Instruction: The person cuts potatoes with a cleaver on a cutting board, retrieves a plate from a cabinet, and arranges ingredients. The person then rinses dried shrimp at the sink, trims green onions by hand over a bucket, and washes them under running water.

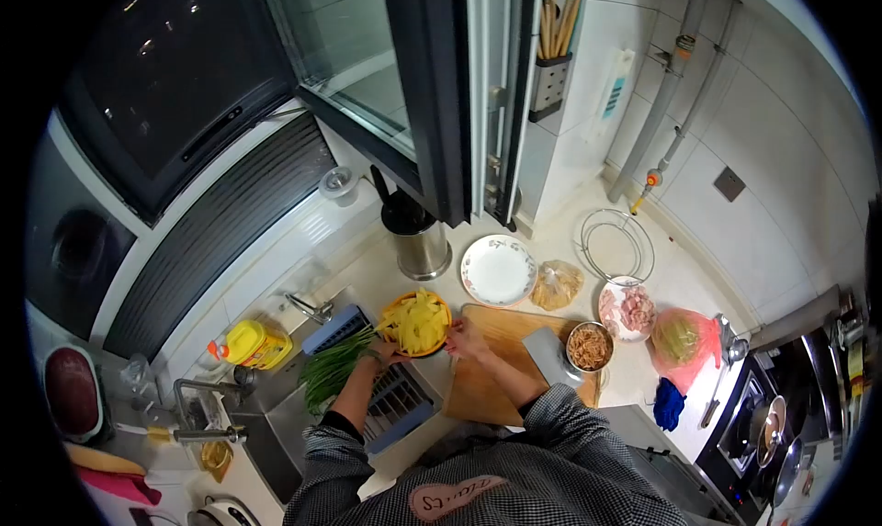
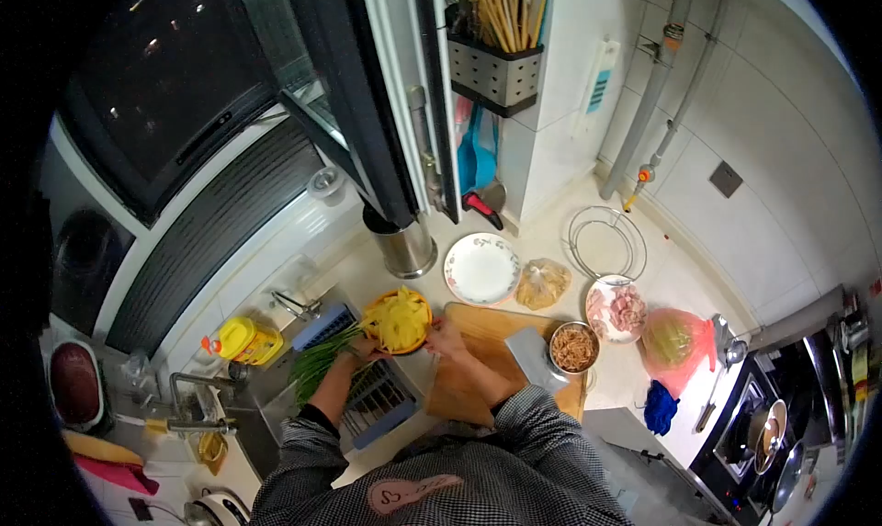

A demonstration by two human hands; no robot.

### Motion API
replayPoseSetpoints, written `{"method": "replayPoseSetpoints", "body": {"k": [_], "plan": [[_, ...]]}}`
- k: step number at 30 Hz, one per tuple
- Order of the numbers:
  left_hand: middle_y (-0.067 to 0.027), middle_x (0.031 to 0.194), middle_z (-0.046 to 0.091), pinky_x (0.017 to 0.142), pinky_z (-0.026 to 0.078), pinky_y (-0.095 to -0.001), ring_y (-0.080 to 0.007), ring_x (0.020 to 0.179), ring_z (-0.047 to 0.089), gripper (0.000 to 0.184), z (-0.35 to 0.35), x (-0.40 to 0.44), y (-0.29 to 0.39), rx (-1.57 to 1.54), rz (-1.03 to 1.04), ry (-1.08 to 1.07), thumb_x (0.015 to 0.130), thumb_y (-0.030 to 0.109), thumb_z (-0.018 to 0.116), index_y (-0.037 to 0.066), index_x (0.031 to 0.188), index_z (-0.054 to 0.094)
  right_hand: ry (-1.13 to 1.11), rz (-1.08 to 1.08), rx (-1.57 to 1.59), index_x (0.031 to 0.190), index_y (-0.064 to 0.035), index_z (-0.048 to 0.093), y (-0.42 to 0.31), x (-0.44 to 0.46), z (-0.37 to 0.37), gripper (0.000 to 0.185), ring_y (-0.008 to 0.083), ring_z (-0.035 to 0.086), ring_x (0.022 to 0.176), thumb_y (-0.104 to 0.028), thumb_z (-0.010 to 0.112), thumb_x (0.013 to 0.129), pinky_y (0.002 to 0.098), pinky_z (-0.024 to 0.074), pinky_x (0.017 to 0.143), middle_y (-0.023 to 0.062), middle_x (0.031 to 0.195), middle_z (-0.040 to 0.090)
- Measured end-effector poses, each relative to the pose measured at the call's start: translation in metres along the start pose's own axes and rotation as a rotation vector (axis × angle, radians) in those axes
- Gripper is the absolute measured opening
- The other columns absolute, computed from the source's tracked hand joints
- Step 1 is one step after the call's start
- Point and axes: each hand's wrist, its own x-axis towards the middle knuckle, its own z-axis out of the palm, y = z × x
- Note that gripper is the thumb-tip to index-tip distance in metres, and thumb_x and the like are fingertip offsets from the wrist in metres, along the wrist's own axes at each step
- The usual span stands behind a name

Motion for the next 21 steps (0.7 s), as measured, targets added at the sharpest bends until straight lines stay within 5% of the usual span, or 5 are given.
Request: {"method": "replayPoseSetpoints", "body": {"k": [7,11,15,18,21], "plan": [[-0.0217,0.109,0.059,0.067,0.062,-0.0403,-0.0339,0.086,0.065,0.031,0.007,-0.018,-0.001,0.160,0.026,0.175,0.082,-0.004,0.059,-0.008,0.111,0.050,0.079,-0.193,-0.333,0.093,0.0084,0.048,-0.012,-0.011,0.017,0.026,0.0215,0.065,0.060,-0.013,0.058,0.081,0.0315,0.0518,0.045,0.0163,0.075,0.058],[-0.0222,0.108,0.059,0.066,0.061,-0.0375,-0.0316,0.085,0.066,0.030,-0.022,0.009,-0.019,0.282,0.054,0.117,0.081,0.001,0.060,-0.008,0.109,0.053,0.104,-0.218,-0.170,0.086,0.0095,0.048,-0.022,-0.024,0.027,0.024,0.0238,0.066,0.061,-0.012,0.059,0.080,0.0340,0.0523,0.045,0.0180,0.073,0.057],[-0.0208,0.104,0.061,0.063,0.061,-0.0342,-0.0304,0.080,0.066,0.031,0.012,-0.063,0.016,0.341,0.152,0.079,0.080,0.004,0.061,-0.005,0.109,0.054,0.085,-0.202,-0.174,0.085,0.0094,0.048,-0.026,-0.028,0.032,0.023,0.0245,0.065,0.061,-0.009,0.060,0.079,0.0319,0.0551,0.047,0.0161,0.072,0.055],[-0.0204,0.103,0.060,0.068,0.060,-0.0353,-0.0297,0.086,0.064,0.032,0.012,-0.072,0.014,0.525,0.057,0.214,0.082,0.008,0.060,-0.004,0.111,0.054,0.079,-0.216,-0.101,0.086,0.0085,0.048,-0.021,-0.028,0.033,0.020,0.0243,0.064,0.063,-0.007,0.060,0.080,0.0313,0.0567,0.049,0.0135,0.072,0.053],[-0.0183,0.111,0.055,0.075,0.058,-0.0384,-0.0300,0.095,0.061,0.029,-0.018,-0.035,-0.019,0.800,0.350,0.407,0.083,0.011,0.058,-0.001,0.109,0.056,0.050,-0.202,0.025,0.086,0.0070,0.048,-0.026,-0.032,0.029,0.018,0.0232,0.064,0.066,-0.006,0.059,0.082,0.0318,0.0578,0.051,0.0110,0.075,0.052]]}}
